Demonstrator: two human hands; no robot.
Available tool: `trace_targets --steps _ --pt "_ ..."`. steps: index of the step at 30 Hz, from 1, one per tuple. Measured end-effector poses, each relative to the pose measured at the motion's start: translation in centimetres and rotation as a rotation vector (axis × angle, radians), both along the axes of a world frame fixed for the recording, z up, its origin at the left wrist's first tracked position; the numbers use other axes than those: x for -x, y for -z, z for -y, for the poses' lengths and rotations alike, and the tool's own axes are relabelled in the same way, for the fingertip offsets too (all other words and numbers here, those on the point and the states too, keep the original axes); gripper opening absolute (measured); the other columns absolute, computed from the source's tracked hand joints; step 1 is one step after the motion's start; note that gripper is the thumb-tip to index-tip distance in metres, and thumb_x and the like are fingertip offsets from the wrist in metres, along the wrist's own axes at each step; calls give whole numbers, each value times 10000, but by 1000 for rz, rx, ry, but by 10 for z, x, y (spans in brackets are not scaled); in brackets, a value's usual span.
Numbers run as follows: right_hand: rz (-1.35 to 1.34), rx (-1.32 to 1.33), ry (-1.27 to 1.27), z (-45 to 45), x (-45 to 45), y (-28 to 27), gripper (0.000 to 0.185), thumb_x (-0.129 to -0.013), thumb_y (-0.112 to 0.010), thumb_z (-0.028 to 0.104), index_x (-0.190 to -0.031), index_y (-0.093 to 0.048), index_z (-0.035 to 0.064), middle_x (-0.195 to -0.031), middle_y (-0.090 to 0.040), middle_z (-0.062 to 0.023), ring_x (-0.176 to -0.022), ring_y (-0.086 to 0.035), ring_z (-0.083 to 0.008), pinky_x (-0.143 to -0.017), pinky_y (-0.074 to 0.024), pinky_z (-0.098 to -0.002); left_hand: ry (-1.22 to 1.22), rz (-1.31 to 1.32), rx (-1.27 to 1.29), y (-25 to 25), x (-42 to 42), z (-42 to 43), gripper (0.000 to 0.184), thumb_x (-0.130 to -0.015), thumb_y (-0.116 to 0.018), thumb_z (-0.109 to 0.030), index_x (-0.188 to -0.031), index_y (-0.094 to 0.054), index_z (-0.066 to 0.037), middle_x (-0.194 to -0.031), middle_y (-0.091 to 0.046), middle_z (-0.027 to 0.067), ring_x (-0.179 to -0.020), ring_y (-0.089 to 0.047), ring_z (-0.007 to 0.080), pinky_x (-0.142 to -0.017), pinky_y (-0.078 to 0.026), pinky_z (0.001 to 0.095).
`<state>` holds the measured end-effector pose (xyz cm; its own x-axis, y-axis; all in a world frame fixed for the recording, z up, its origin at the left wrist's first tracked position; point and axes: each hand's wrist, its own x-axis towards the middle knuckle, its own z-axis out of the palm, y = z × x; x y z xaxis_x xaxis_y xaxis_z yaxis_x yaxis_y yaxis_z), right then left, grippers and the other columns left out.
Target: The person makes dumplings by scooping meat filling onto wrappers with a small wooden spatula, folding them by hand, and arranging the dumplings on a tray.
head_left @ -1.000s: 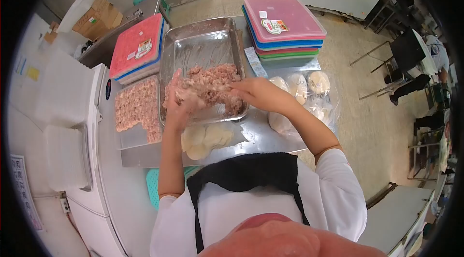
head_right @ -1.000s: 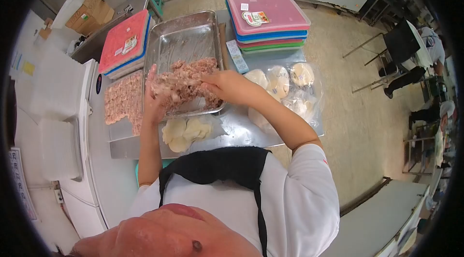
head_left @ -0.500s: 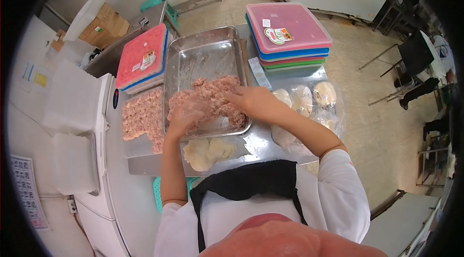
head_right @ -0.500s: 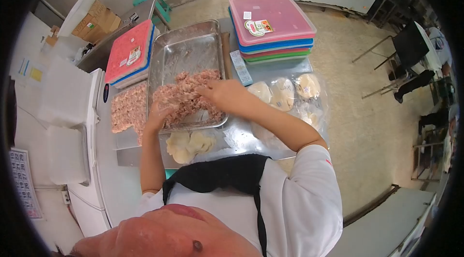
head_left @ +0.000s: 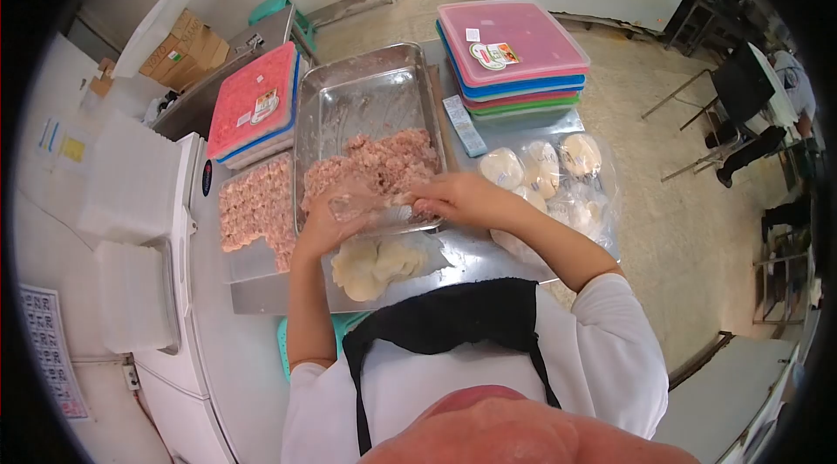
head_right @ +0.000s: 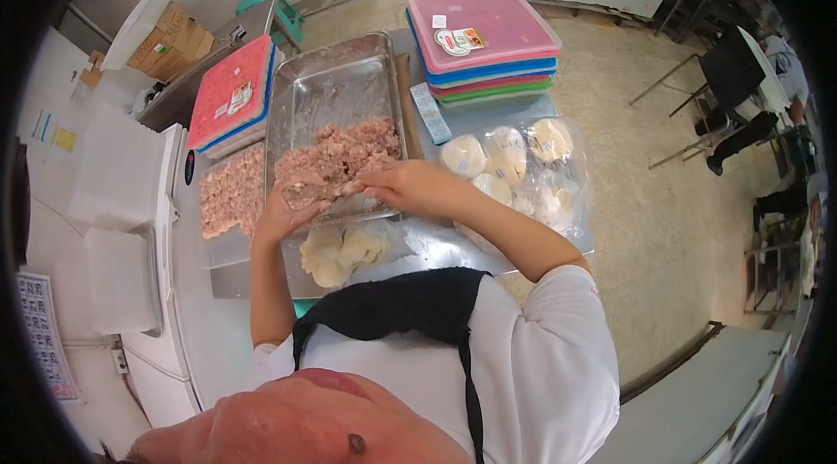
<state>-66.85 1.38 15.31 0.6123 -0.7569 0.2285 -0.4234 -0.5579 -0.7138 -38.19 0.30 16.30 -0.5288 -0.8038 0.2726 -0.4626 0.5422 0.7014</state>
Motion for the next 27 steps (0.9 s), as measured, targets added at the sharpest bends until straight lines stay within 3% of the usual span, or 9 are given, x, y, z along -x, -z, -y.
trace_targets --steps 1,4,7,10,13,17,20,23,27 --pt "-20 -47 -33 -6 -6 -1 283 -904 -562 271 -1124 -610 98 -954 -647 -163 -881 -609 -341 -779 -484 -404 74 10 12 2 -1 0 469 -720 -766 -150 -1135 -580 -34 -1099 -631 95 -1075 -576 214 -947 -427 359" --pt "-145 263 146 -21 -8 -24 282 -878 -581 288 -1099 -619 117 -854 -622 -123 -753 -620 -330 -666 -503 -413 -137 -153 -560 1 5 -4 329 -726 -764 -151 -996 -618 -34 -1003 -664 61 -1007 -604 174 -899 -457 340" --pt "-241 413 233 -34 -18 -29 266 -874 -576 306 -1072 -622 134 -824 -608 -103 -717 -624 -319 -609 -506 -410 -134 -297 -616 9 -3 -3 348 -735 -760 -164 -1020 -599 -43 -1002 -657 50 -961 -609 148 -860 -470 313" --pt "-276 373 279 -41 -21 -32 262 -876 -579 272 -1102 -620 145 -824 -602 -99 -706 -613 -309 -595 -494 -398 -112 -111 -310 3 -6 -4 431 -734 -760 -160 -1109 -577 -52 -1002 -656 74 -976 -605 160 -874 -460 301" --pt "-187 319 325 -46 -14 -48 264 -880 -579 258 -1107 -628 131 -846 -612 -112 -724 -610 -317 -619 -489 -397 -191 -133 0 22 -20 0 525 -720 -772 -178 -1177 -542 -62 -998 -656 75 -965 -604 172 -886 -455 306" --pt "-169 200 289 -69 -39 -60 258 -889 -571 266 -1083 -641 110 -887 -631 -131 -760 -613 -337 -657 -487 -401 -56 -175 -68 -3 -36 -16 491 -706 -779 -218 -1127 -588 -53 -982 -660 62 -946 -605 185 -891 -456 325" --pt "-68 176 141 -66 -74 -20 252 -890 -572 271 -1081 -639 120 -854 -621 -122 -749 -615 -329 -642 -489 -412 -4 -60 -219 -12 -60 -22 403 -710 -767 -212 -1051 -626 -51 -963 -663 45 -921 -605 173 -869 -461 319" --pt "-349 347 298 -69 -94 -49 238 -887 -577 275 -1076 -637 143 -819 -607 -106 -739 -616 -318 -622 -491 -423 -18 -62 -212 -12 -85 -25 323 -718 -752 -197 -983 -635 -53 -924 -658 48 -883 -602 157 -824 -466 302" --pt "-314 435 290 -88 -150 -54 231 -874 -589 277 -1074 -638 173 -789 -590 -87 -711 -615 -310 -593 -492 -417 -15 -137 -152 -3 -129 -27 317 -725 -752 -221 -956 -622 -48 -896 -648 61 -850 -594 149 -788 -463 295"
